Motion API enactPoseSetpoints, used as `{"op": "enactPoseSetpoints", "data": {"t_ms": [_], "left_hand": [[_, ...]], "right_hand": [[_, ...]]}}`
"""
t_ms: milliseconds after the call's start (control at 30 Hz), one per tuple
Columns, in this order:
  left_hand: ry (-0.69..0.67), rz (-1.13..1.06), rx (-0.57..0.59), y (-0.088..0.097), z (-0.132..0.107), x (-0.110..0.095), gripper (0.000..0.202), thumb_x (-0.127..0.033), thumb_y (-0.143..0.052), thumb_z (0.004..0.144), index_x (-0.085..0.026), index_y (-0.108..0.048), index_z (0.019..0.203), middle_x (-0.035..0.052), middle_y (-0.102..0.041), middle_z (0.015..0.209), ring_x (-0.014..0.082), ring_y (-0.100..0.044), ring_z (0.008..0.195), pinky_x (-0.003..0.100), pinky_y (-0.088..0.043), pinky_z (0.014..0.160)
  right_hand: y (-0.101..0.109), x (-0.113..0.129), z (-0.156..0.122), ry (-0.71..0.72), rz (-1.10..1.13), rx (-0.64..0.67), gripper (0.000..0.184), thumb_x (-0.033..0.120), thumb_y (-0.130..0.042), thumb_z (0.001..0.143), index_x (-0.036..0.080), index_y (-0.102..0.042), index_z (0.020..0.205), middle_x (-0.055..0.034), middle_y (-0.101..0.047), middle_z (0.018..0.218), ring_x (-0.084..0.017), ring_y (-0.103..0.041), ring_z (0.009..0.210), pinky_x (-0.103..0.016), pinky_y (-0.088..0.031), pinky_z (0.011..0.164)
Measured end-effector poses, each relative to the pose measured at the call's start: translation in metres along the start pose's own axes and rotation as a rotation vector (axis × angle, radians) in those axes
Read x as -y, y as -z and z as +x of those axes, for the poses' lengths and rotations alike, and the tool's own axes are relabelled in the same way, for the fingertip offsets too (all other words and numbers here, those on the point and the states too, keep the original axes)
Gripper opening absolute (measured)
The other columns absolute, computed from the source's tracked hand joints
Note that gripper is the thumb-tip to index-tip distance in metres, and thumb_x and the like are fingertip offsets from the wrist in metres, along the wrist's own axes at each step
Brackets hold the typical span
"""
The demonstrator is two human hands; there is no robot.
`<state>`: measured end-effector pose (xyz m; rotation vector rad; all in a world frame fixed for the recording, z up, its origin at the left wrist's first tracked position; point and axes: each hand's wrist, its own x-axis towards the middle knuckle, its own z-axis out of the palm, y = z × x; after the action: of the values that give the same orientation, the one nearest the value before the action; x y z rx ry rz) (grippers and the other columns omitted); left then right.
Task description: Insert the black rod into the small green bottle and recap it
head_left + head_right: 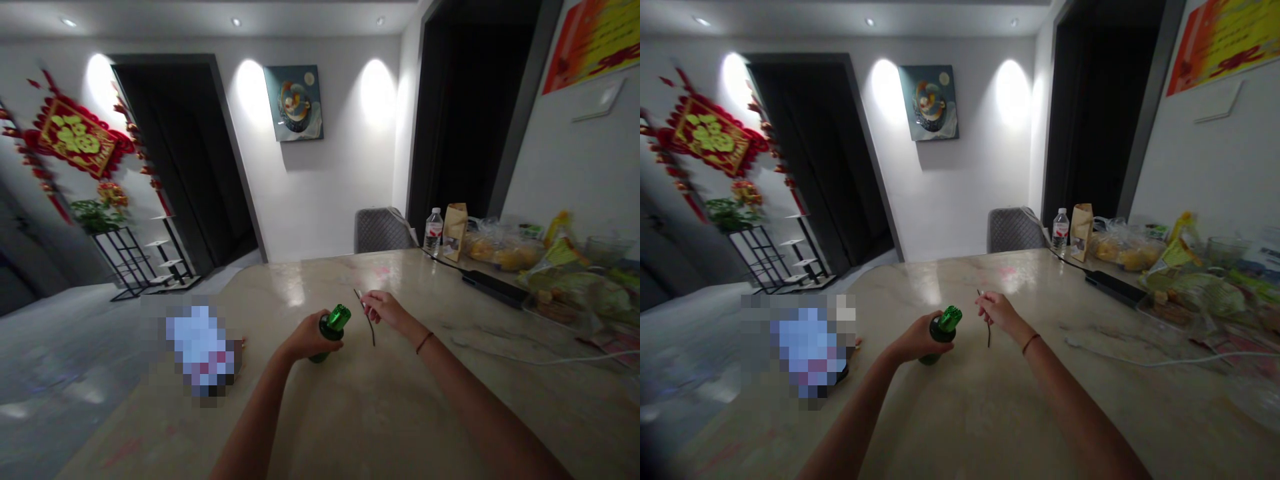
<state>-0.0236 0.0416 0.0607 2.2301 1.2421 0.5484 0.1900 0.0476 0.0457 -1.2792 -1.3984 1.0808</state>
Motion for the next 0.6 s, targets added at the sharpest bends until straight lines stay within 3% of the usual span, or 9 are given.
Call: {"op": "enactPoseSetpoints", "data": {"t_ms": [133,300,433,600], "left_hand": [[-0.005,0.019,0.023,-0.003,-0.001,-0.003,0.04,-0.035,-0.067,0.053,-0.017,-0.055,0.086,-0.0014,-0.06,0.075,0.0141,-0.054,0.069,0.022,-0.04,0.06],[-0.001,0.036,0.047,-0.005,-0.001,-0.007,0.044,-0.034,-0.068,0.052,-0.016,-0.056,0.09,0.0003,-0.063,0.08,0.015,-0.055,0.071,0.023,-0.04,0.061],[-0.006,0.07,0.059,-0.002,-0.002,-0.011,0.042,-0.032,-0.069,0.051,-0.016,-0.057,0.087,0.0012,-0.064,0.081,0.0158,-0.056,0.073,0.024,-0.041,0.062],[0.0,0.049,0.082,0.001,-0.003,-0.012,0.041,-0.032,-0.069,0.051,-0.016,-0.056,0.087,0.0007,-0.064,0.08,0.0151,-0.057,0.071,0.023,-0.041,0.061]], "right_hand": [[-0.012,0.028,-0.018,0.247,-0.39,-0.023,0.034,0.043,-0.041,0.082,0.016,-0.052,0.064,0.0015,-0.051,0.052,-0.008,-0.046,0.046,-0.021,-0.033,0.048],[-0.027,0.04,-0.034,0.274,-0.716,-0.081,0.044,0.057,-0.042,0.079,0.017,-0.057,0.065,-0.003,-0.057,0.057,-0.012,-0.049,0.054,-0.023,-0.029,0.052],[-0.033,0.036,-0.033,0.269,-0.8,-0.094,0.042,0.057,-0.048,0.074,0.017,-0.056,0.068,-0.0041,-0.058,0.061,-0.012,-0.048,0.055,-0.024,-0.027,0.051],[-0.032,0.039,-0.037,0.331,-0.704,-0.012,0.032,0.048,-0.054,0.074,0.016,-0.054,0.076,-0.0005,-0.055,0.062,-0.01,-0.046,0.055,-0.022,-0.028,0.052]]}}
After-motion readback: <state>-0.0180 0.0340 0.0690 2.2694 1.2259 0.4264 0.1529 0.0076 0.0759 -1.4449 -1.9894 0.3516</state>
